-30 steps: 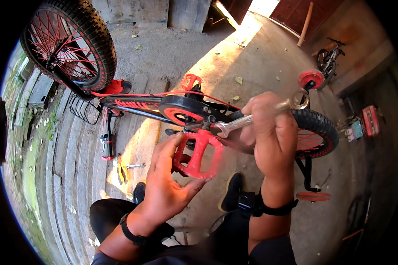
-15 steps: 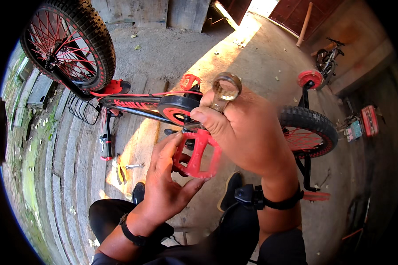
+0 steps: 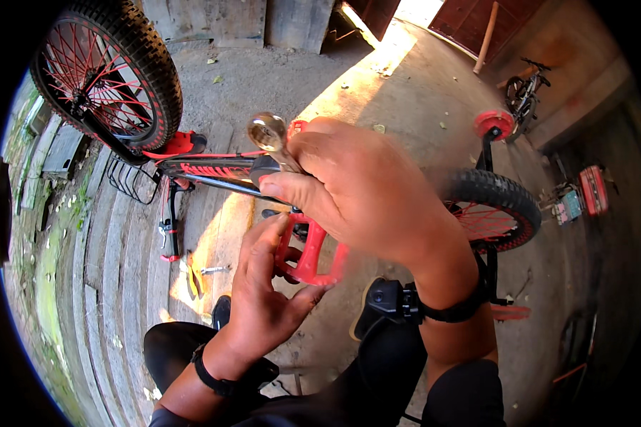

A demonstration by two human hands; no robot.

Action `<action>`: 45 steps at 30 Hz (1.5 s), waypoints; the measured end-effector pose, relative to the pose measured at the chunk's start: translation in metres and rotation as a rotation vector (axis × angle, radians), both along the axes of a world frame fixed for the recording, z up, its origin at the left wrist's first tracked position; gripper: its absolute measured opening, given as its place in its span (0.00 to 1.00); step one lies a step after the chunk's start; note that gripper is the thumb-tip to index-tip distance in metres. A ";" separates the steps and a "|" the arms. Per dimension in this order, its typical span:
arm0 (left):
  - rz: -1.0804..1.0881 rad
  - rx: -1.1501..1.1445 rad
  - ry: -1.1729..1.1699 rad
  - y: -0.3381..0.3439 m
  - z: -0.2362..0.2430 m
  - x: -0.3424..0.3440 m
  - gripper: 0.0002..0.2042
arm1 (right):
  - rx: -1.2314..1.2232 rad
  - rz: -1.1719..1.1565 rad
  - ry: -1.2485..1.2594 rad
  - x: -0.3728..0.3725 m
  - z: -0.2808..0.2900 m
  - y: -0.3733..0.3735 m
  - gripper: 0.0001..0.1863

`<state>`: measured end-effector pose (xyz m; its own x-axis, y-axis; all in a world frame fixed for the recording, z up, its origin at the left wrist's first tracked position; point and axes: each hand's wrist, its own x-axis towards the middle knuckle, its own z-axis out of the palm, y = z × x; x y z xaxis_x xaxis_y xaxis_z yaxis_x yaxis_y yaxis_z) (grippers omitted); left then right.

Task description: The person attaches training wheels to the rear wheel of a bicycle using a screwdriver and wrench, then installs a red pedal onto the crank arm using a wrench. The bicycle is positioned upside down on a paved outdoor area.

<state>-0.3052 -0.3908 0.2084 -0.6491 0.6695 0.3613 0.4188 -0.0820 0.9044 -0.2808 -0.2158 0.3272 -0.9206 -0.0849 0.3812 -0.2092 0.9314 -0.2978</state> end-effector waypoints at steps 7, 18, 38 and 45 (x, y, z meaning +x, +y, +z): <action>0.003 0.021 0.019 -0.001 -0.003 -0.001 0.43 | -0.562 -0.136 0.123 0.041 -0.035 0.009 0.08; -0.003 0.019 0.010 0.001 -0.003 0.001 0.46 | -2.277 -0.175 0.210 0.079 -0.143 -0.005 0.18; 0.010 0.010 0.006 -0.002 -0.003 -0.001 0.45 | -1.895 -0.358 0.245 0.088 -0.175 -0.001 0.12; 0.018 0.056 -0.011 -0.001 -0.003 0.004 0.42 | -1.663 -0.322 0.271 0.076 -0.152 -0.002 0.17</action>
<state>-0.3016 -0.3921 0.2057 -0.6647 0.6371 0.3903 0.4106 -0.1250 0.9032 -0.2050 -0.2180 0.1751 -0.7192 0.6948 -0.0035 -0.2931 -0.3080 -0.9051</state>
